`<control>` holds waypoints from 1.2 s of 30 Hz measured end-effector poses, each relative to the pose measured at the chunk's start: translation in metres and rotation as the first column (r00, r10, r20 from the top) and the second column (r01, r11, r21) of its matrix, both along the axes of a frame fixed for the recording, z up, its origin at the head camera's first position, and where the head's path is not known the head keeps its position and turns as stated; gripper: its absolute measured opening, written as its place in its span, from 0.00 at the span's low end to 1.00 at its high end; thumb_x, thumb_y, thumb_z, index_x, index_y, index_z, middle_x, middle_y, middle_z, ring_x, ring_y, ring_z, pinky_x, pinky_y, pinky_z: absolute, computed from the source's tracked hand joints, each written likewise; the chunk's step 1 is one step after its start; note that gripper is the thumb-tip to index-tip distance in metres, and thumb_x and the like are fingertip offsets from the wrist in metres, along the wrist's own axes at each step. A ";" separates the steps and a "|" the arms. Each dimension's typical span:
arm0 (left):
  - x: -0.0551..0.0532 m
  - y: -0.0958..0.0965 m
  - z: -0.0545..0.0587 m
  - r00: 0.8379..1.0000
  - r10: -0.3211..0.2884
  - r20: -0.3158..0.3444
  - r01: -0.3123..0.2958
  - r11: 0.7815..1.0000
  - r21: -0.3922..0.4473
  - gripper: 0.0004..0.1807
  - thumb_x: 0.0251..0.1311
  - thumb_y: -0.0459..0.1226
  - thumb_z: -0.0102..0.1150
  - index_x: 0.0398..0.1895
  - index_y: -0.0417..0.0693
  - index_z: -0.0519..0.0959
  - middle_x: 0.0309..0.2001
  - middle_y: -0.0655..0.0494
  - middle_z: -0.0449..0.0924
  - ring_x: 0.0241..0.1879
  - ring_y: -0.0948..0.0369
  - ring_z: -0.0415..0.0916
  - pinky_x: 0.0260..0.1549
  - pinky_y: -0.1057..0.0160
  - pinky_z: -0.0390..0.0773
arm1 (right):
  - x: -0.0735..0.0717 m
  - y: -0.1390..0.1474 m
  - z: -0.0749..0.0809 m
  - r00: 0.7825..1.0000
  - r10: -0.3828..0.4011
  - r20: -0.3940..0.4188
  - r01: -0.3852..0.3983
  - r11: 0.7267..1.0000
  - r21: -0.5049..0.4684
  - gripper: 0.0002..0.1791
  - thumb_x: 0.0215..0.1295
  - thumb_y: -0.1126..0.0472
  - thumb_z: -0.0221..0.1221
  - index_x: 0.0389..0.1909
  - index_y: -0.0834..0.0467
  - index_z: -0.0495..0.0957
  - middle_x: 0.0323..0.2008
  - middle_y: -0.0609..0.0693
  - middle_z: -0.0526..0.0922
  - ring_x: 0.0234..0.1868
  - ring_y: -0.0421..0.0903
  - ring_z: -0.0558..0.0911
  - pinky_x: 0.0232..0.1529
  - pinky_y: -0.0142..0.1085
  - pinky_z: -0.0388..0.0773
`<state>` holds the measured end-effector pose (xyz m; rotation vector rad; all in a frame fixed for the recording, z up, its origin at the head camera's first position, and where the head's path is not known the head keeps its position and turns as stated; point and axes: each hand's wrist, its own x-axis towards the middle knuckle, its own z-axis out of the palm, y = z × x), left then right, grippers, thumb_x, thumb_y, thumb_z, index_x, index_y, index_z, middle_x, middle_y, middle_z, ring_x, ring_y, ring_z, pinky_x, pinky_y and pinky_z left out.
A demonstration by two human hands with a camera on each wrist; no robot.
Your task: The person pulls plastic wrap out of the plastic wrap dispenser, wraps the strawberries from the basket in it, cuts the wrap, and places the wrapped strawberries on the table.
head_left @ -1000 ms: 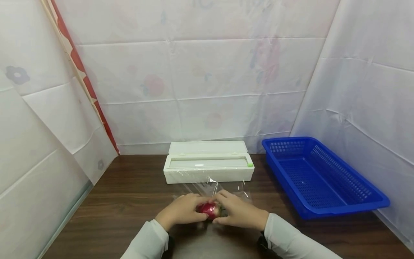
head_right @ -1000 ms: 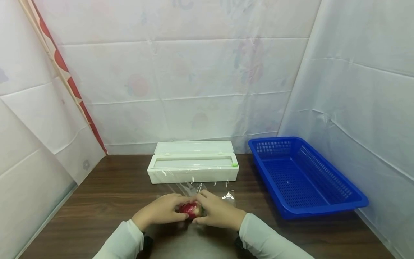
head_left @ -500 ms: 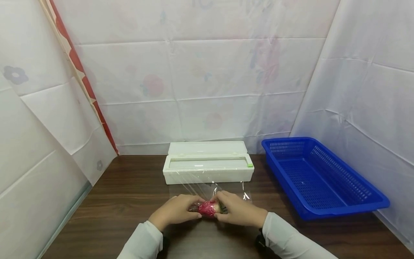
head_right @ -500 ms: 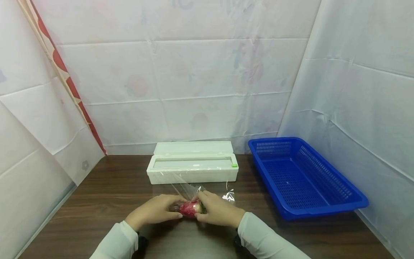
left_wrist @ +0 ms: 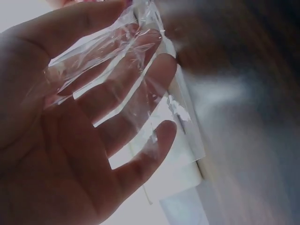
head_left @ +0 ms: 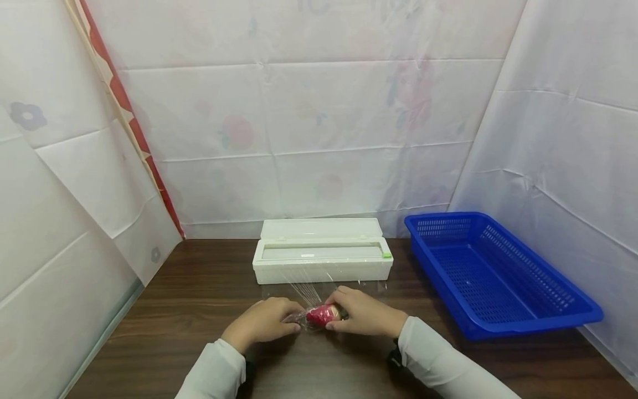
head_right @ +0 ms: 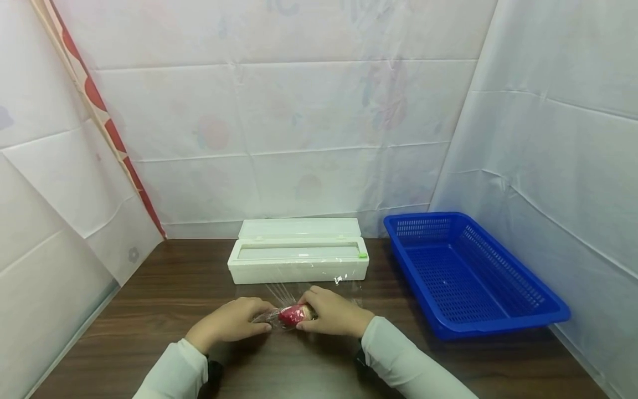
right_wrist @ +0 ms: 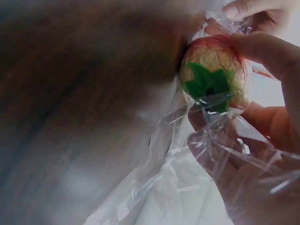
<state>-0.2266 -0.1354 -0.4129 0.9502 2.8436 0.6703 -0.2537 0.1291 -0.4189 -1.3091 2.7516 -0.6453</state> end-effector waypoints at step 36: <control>0.009 0.046 0.016 0.958 0.017 -0.286 -0.053 0.992 -0.118 0.21 0.63 0.43 0.65 0.58 0.47 0.79 0.52 0.55 0.81 0.53 0.59 0.78 0.48 0.47 0.76 | -0.037 0.001 0.015 1.000 0.004 -0.004 -0.003 0.997 0.083 0.16 0.69 0.44 0.61 0.44 0.51 0.86 0.40 0.40 0.79 0.43 0.40 0.77 0.47 0.38 0.76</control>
